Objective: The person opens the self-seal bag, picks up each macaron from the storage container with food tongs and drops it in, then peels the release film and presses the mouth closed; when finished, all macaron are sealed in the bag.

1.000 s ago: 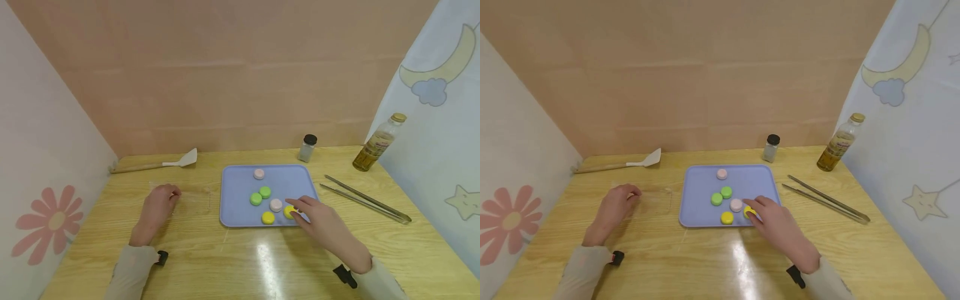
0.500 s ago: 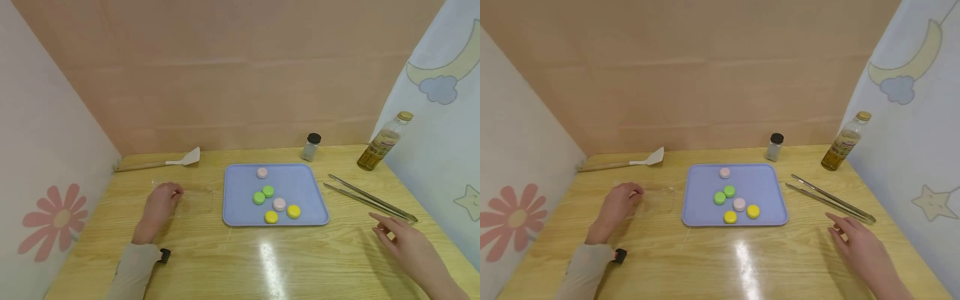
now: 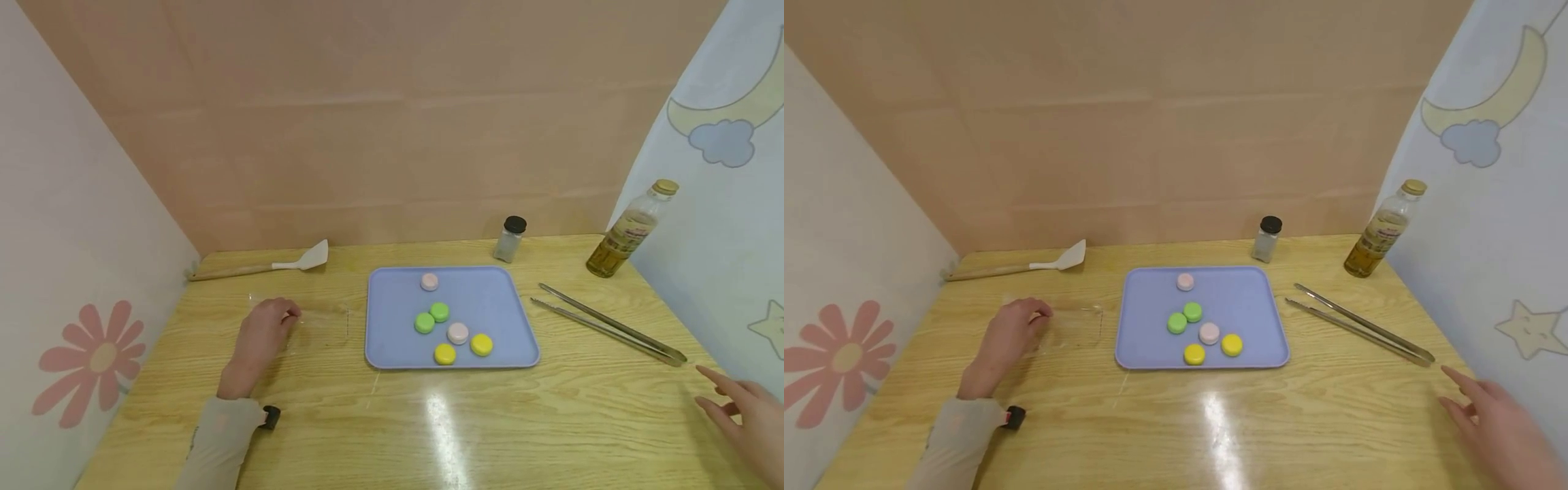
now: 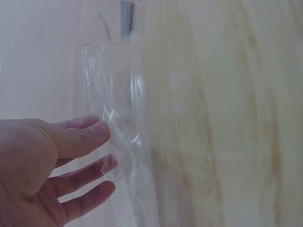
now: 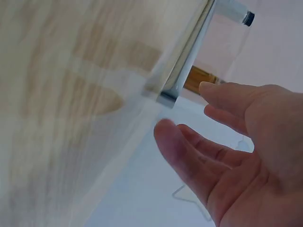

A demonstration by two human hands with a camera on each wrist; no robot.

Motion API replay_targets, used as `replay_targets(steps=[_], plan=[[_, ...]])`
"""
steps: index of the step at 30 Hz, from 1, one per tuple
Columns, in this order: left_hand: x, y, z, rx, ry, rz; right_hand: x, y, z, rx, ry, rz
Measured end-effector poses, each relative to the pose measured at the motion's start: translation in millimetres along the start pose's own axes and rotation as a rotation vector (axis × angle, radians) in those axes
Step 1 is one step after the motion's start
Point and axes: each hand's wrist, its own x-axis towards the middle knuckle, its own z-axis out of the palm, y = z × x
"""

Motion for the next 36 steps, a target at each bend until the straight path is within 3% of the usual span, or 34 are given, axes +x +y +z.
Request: replay_targets(steps=[11,26,36], plan=[[-0.4,0.7,-2.2,0.011,-0.003,-0.010,5.3,23,7,0.008,-0.163,0.100],[-0.2,1.2,-0.1,0.013,-0.002,0.006,41.4,28,12,-0.069,-0.250,-0.027],[-0.2,-0.8,2.4,0.002,0.001,0.009,74.0,20,14,-0.074,-0.495,-0.015]])
